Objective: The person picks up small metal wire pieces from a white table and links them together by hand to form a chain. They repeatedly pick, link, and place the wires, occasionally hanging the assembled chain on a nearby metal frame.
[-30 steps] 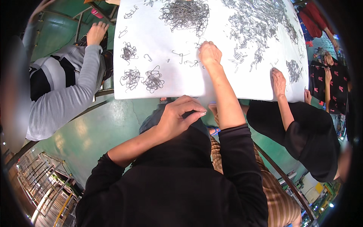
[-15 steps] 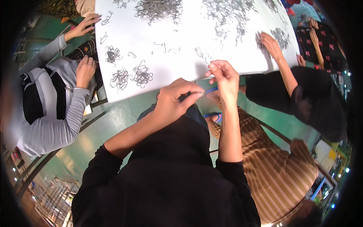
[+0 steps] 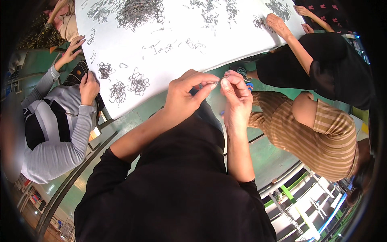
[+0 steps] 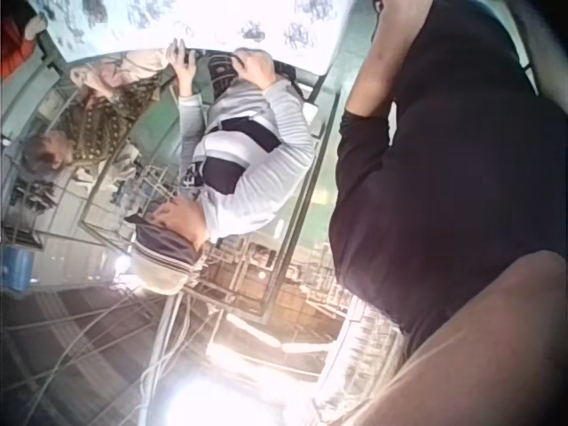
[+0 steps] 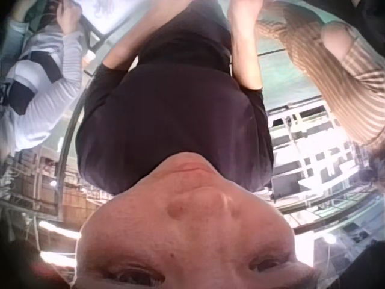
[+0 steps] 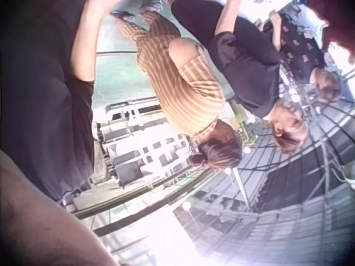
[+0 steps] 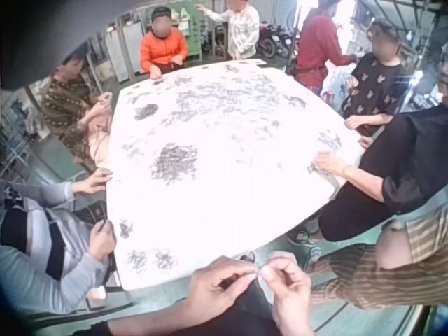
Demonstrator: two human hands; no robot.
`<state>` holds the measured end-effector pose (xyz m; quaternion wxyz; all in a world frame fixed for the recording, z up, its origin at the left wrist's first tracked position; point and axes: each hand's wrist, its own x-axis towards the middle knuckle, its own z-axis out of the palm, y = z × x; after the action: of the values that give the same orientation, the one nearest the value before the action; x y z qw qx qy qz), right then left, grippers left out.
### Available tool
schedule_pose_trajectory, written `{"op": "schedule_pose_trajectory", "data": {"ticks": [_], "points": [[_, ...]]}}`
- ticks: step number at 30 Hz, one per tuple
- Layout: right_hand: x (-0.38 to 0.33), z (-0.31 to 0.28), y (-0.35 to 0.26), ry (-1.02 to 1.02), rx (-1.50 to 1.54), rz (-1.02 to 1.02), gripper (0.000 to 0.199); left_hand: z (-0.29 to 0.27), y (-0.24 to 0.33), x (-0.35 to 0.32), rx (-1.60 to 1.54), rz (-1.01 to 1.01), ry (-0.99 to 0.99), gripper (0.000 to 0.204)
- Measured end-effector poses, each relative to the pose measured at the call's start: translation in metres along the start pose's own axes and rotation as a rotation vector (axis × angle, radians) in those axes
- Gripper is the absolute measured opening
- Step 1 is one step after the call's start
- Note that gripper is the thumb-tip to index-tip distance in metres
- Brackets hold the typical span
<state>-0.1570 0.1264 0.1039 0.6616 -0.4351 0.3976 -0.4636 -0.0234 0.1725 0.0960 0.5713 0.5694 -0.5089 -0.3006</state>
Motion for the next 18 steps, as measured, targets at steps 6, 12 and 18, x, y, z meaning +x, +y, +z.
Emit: {"op": "schedule_pose_trajectory", "data": {"ticks": [6,12,18], "points": [[0.009,-0.006,0.021,0.056,-0.091,-0.321,0.009,0.014,-0.033,0.014,0.038,0.231,-0.005,0.033],[0.016,-0.018,0.012,0.000,-0.245,-0.340,0.011,0.003,-0.144,0.121,0.507,0.069,0.140,0.015],[0.024,-0.027,0.014,-0.050,-0.374,-0.323,0.012,0.031,-0.204,0.171,0.793,-0.091,0.009,0.017]]}}
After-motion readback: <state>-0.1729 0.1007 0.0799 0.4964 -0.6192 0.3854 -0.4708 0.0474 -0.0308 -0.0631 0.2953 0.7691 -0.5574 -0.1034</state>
